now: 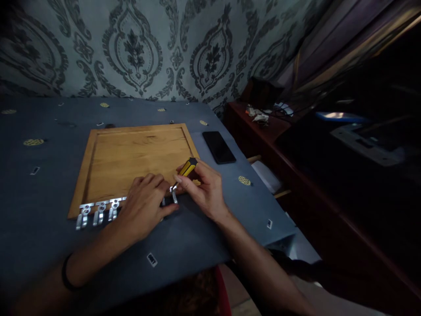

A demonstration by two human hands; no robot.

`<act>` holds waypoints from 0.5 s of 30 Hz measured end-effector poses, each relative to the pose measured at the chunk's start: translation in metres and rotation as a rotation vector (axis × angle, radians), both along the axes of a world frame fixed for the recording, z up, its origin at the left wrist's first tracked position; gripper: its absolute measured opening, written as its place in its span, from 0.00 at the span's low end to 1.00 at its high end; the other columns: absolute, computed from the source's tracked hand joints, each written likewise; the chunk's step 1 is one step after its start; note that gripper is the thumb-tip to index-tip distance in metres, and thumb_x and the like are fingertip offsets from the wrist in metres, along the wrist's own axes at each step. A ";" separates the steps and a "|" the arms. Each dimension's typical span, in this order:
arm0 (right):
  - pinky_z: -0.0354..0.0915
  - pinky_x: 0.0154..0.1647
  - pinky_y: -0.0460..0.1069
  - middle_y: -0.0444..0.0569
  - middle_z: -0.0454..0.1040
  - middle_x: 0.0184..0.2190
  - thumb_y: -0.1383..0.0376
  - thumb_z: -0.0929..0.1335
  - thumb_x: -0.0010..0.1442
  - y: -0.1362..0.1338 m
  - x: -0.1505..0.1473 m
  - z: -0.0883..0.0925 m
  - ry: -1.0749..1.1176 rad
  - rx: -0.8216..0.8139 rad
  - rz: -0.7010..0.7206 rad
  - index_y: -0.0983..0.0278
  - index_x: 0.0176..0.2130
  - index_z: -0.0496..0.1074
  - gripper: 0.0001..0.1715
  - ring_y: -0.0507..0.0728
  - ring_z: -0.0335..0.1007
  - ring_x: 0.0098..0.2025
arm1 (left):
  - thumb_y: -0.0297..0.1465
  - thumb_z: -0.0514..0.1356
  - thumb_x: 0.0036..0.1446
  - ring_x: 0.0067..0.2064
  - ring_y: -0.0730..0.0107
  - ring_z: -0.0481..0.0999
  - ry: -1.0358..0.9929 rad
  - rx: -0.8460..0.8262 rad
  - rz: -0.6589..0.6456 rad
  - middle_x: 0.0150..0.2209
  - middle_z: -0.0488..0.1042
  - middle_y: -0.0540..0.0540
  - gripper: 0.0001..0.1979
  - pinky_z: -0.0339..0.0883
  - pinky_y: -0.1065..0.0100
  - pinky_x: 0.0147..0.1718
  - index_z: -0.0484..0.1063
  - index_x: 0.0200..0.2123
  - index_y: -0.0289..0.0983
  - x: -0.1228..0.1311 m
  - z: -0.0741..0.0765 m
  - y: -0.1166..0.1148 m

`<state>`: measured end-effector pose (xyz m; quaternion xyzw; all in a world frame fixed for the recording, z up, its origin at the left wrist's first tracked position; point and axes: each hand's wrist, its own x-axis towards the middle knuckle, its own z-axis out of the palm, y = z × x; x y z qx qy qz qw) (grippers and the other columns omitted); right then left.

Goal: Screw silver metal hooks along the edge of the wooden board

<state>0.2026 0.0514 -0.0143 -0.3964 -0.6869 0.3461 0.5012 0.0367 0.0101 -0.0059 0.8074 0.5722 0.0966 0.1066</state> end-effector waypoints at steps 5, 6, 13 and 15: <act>0.69 0.24 0.47 0.44 0.73 0.29 0.51 0.77 0.56 0.000 -0.003 0.001 -0.007 0.003 -0.038 0.61 0.32 0.76 0.18 0.52 0.71 0.26 | 0.40 0.69 0.60 0.53 0.49 0.73 -0.005 -0.007 0.002 0.49 0.77 0.40 0.16 0.65 0.51 0.52 0.77 0.46 0.36 0.000 0.000 0.000; 0.69 0.24 0.47 0.44 0.72 0.28 0.51 0.77 0.56 0.000 -0.003 0.001 -0.017 0.017 -0.043 0.61 0.32 0.76 0.17 0.52 0.70 0.26 | 0.40 0.69 0.60 0.53 0.49 0.73 -0.007 0.002 0.000 0.48 0.77 0.41 0.16 0.65 0.51 0.51 0.77 0.46 0.36 -0.001 -0.001 0.000; 0.68 0.23 0.47 0.43 0.72 0.27 0.51 0.76 0.58 -0.002 -0.002 0.002 0.040 0.063 -0.069 0.60 0.32 0.76 0.17 0.51 0.70 0.24 | 0.40 0.69 0.61 0.53 0.49 0.73 0.016 0.002 -0.005 0.48 0.77 0.41 0.17 0.64 0.51 0.51 0.76 0.47 0.35 0.000 -0.001 0.001; 0.67 0.21 0.47 0.42 0.73 0.26 0.49 0.74 0.61 -0.004 -0.001 0.003 0.135 0.085 -0.136 0.60 0.35 0.76 0.17 0.50 0.69 0.21 | 0.40 0.69 0.60 0.53 0.49 0.73 0.021 -0.012 -0.003 0.47 0.77 0.41 0.17 0.64 0.51 0.51 0.76 0.46 0.35 0.000 0.001 0.001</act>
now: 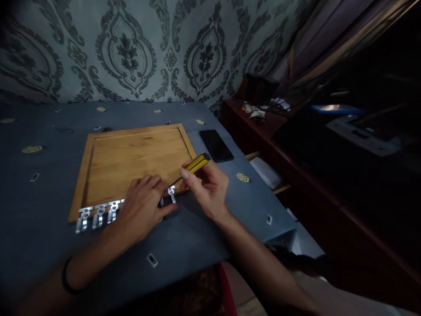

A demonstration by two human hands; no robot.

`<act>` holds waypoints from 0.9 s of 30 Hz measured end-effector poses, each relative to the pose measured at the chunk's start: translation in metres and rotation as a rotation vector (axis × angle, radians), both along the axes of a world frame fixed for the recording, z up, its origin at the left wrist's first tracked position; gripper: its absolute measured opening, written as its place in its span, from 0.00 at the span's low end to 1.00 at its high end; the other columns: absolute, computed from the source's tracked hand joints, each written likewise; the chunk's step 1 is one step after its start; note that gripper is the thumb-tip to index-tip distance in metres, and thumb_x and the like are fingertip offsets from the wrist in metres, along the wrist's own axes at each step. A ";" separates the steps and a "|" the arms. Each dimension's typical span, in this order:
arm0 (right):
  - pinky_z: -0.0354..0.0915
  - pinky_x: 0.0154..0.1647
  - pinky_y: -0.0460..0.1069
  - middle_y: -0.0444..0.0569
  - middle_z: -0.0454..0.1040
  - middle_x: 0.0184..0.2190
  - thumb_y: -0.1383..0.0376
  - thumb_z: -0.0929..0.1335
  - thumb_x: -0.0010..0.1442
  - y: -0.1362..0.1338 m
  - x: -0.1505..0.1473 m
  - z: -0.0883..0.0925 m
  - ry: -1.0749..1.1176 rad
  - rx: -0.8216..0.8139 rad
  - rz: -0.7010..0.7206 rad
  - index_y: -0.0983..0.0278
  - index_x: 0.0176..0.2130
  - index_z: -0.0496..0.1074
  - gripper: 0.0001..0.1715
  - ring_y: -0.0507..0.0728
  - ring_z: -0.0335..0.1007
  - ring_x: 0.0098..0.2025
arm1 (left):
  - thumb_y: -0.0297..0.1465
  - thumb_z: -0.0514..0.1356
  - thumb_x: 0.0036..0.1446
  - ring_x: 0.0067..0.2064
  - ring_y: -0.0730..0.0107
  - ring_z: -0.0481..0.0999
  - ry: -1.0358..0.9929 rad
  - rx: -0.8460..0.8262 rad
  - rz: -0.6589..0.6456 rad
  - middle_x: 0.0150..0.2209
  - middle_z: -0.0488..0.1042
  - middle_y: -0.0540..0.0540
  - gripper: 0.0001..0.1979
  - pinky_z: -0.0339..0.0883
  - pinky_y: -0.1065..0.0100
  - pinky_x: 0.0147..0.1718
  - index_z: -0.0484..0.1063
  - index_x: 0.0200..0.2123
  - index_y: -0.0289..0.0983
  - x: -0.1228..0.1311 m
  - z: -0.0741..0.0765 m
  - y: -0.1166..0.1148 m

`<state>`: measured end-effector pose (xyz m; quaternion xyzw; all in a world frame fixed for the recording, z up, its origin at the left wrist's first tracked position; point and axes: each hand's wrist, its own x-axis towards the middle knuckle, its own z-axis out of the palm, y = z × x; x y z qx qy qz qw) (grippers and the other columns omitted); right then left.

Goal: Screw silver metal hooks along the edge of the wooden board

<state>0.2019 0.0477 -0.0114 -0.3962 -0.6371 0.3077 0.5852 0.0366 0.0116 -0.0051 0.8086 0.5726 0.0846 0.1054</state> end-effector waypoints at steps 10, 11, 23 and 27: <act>0.69 0.25 0.48 0.43 0.74 0.25 0.53 0.73 0.63 0.004 0.000 -0.004 -0.111 -0.013 0.020 0.61 0.34 0.75 0.14 0.51 0.71 0.23 | 0.41 0.70 0.60 0.51 0.51 0.73 0.010 0.048 -0.005 0.46 0.77 0.43 0.16 0.65 0.54 0.48 0.75 0.44 0.37 0.000 -0.001 -0.002; 0.69 0.25 0.48 0.43 0.74 0.26 0.54 0.73 0.64 0.004 0.000 -0.004 -0.113 -0.006 0.026 0.61 0.34 0.75 0.14 0.51 0.71 0.23 | 0.41 0.70 0.59 0.51 0.52 0.73 0.013 0.051 -0.006 0.46 0.77 0.43 0.16 0.65 0.54 0.48 0.75 0.44 0.37 -0.001 -0.002 -0.002; 0.68 0.26 0.48 0.43 0.73 0.27 0.55 0.72 0.64 0.004 -0.001 -0.007 -0.129 -0.001 0.048 0.62 0.35 0.75 0.13 0.51 0.70 0.24 | 0.41 0.69 0.60 0.53 0.48 0.72 0.001 0.013 0.002 0.46 0.76 0.41 0.18 0.63 0.52 0.50 0.76 0.46 0.34 0.000 -0.002 -0.001; 0.67 0.25 0.48 0.44 0.73 0.26 0.54 0.73 0.63 0.005 -0.001 -0.008 -0.171 0.005 0.029 0.62 0.35 0.76 0.14 0.52 0.69 0.26 | 0.41 0.69 0.60 0.53 0.48 0.72 0.007 0.014 0.000 0.47 0.76 0.40 0.18 0.63 0.52 0.50 0.76 0.46 0.35 0.000 -0.002 -0.002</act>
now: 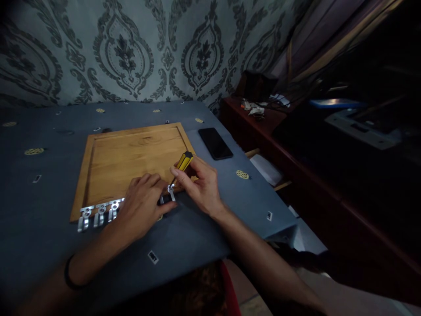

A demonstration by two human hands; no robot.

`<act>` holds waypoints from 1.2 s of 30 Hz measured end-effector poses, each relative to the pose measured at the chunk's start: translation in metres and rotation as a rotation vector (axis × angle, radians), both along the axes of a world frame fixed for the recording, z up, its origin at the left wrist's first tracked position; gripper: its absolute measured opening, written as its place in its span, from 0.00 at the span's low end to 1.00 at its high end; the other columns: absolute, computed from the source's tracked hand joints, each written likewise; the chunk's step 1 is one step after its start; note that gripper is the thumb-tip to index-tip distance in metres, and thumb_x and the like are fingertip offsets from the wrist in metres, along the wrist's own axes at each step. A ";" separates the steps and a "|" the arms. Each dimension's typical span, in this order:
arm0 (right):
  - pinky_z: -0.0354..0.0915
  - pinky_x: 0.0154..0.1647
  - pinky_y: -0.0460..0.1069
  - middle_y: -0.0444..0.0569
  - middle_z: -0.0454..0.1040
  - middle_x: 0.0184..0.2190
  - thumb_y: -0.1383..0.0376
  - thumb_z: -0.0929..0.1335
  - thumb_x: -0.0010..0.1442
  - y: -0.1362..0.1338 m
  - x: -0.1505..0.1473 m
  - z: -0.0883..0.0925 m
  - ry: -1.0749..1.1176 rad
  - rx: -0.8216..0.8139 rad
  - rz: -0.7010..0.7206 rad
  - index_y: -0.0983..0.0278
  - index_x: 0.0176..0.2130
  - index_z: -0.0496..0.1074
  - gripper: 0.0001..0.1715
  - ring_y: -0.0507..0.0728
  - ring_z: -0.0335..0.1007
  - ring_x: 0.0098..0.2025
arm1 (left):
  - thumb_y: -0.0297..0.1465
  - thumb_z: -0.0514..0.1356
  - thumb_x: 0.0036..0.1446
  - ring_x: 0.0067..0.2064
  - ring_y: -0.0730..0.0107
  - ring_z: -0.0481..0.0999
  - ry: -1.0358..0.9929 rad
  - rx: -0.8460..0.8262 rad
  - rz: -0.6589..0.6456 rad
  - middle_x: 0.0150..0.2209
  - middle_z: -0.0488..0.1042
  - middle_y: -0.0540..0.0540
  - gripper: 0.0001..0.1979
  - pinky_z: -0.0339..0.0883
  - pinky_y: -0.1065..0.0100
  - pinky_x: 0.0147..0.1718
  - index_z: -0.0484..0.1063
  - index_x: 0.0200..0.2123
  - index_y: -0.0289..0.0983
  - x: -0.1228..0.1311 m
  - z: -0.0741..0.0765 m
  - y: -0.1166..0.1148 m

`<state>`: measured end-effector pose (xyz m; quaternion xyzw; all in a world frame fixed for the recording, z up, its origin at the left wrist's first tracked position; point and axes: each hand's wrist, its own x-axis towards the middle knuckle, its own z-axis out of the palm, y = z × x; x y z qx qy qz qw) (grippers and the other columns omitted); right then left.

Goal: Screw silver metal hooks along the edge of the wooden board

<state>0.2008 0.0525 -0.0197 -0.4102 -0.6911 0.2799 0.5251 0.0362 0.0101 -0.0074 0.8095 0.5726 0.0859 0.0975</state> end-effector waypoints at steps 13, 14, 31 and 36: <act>0.67 0.22 0.45 0.43 0.73 0.27 0.54 0.71 0.67 0.004 0.007 0.011 0.002 -0.062 0.242 0.63 0.38 0.77 0.15 0.49 0.70 0.20 | 0.41 0.69 0.60 0.53 0.48 0.72 -0.002 -0.009 0.002 0.48 0.76 0.40 0.18 0.63 0.52 0.51 0.76 0.47 0.35 0.000 0.001 0.001; 0.67 0.22 0.45 0.43 0.73 0.28 0.54 0.71 0.66 0.004 0.007 0.011 0.004 -0.067 0.243 0.63 0.38 0.77 0.15 0.49 0.70 0.21 | 0.41 0.69 0.60 0.53 0.49 0.72 0.000 -0.016 -0.001 0.48 0.76 0.40 0.18 0.64 0.51 0.51 0.76 0.47 0.35 0.000 0.002 0.001; 0.68 0.26 0.46 0.45 0.73 0.29 0.57 0.72 0.65 0.000 0.002 0.008 -0.062 0.054 0.112 0.63 0.36 0.76 0.12 0.51 0.73 0.27 | 0.41 0.69 0.61 0.54 0.48 0.72 -0.005 -0.021 0.003 0.49 0.76 0.40 0.19 0.64 0.50 0.52 0.76 0.49 0.34 0.000 0.001 0.000; 0.67 0.26 0.47 0.43 0.73 0.27 0.53 0.73 0.64 0.000 -0.001 0.010 -0.062 0.053 0.071 0.62 0.33 0.76 0.15 0.51 0.71 0.25 | 0.40 0.69 0.61 0.54 0.49 0.72 -0.005 -0.025 0.003 0.50 0.76 0.40 0.18 0.64 0.51 0.51 0.76 0.48 0.35 0.000 0.001 0.000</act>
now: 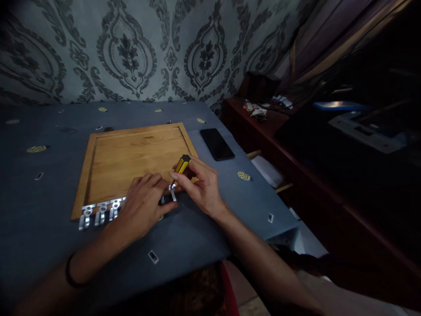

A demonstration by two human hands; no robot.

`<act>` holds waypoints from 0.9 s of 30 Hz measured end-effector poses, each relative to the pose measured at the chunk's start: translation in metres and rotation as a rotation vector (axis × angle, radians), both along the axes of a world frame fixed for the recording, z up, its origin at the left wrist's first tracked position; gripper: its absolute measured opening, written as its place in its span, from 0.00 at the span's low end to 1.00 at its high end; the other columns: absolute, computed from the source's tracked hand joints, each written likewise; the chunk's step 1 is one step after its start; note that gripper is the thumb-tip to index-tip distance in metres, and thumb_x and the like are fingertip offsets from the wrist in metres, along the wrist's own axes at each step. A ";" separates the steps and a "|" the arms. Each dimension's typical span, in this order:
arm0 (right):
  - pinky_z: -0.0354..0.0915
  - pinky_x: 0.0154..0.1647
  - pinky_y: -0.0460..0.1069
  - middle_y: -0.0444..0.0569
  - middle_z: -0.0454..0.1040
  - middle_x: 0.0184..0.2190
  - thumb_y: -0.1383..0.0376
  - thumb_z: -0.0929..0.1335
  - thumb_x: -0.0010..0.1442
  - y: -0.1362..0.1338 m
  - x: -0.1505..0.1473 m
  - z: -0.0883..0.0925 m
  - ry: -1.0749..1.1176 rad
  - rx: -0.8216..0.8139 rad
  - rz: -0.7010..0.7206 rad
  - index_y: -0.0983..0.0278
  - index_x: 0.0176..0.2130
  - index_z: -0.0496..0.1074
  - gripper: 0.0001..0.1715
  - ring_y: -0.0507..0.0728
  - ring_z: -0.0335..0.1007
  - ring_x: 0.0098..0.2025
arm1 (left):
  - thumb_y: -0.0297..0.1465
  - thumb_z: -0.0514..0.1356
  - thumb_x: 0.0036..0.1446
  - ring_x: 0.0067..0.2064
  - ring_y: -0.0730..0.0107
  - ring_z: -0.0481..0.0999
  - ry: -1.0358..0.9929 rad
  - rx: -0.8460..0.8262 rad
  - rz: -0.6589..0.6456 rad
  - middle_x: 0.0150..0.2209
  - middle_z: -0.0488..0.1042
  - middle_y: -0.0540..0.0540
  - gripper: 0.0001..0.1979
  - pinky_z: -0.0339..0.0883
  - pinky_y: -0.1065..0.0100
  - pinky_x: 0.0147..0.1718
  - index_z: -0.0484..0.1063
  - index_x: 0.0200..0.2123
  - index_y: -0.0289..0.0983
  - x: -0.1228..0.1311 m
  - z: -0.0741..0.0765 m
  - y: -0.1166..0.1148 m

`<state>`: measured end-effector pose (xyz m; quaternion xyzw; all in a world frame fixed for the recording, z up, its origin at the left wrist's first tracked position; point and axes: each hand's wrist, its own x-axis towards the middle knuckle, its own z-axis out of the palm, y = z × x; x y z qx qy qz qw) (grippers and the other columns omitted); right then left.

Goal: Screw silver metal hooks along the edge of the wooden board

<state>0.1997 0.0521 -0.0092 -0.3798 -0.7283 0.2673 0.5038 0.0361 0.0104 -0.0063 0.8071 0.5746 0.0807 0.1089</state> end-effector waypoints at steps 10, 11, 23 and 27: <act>0.71 0.29 0.50 0.46 0.78 0.30 0.57 0.72 0.64 -0.004 0.003 -0.004 -0.001 0.037 -0.048 0.61 0.34 0.78 0.11 0.54 0.74 0.28 | 0.41 0.69 0.61 0.54 0.47 0.72 0.005 -0.001 -0.009 0.49 0.76 0.39 0.19 0.64 0.50 0.52 0.77 0.48 0.34 0.000 0.000 0.001; 0.71 0.29 0.50 0.46 0.77 0.30 0.57 0.72 0.64 -0.005 0.003 -0.004 0.020 0.018 -0.045 0.61 0.34 0.77 0.10 0.53 0.74 0.28 | 0.41 0.69 0.61 0.54 0.47 0.72 0.005 -0.003 -0.010 0.48 0.76 0.39 0.18 0.64 0.50 0.51 0.77 0.48 0.34 0.000 0.000 0.000; 0.68 0.24 0.49 0.44 0.74 0.24 0.50 0.72 0.64 0.000 0.004 -0.006 0.095 -0.065 -0.117 0.61 0.35 0.77 0.17 0.53 0.71 0.23 | 0.42 0.69 0.60 0.52 0.49 0.72 0.026 0.044 -0.007 0.47 0.76 0.40 0.18 0.63 0.53 0.49 0.75 0.44 0.35 0.000 -0.002 0.000; 0.68 0.24 0.49 0.43 0.73 0.24 0.51 0.72 0.64 0.000 0.003 -0.006 0.103 -0.056 -0.089 0.61 0.35 0.76 0.16 0.52 0.70 0.22 | 0.43 0.69 0.60 0.52 0.49 0.72 0.033 0.042 -0.008 0.47 0.76 0.40 0.17 0.64 0.53 0.49 0.75 0.44 0.36 0.000 -0.002 0.000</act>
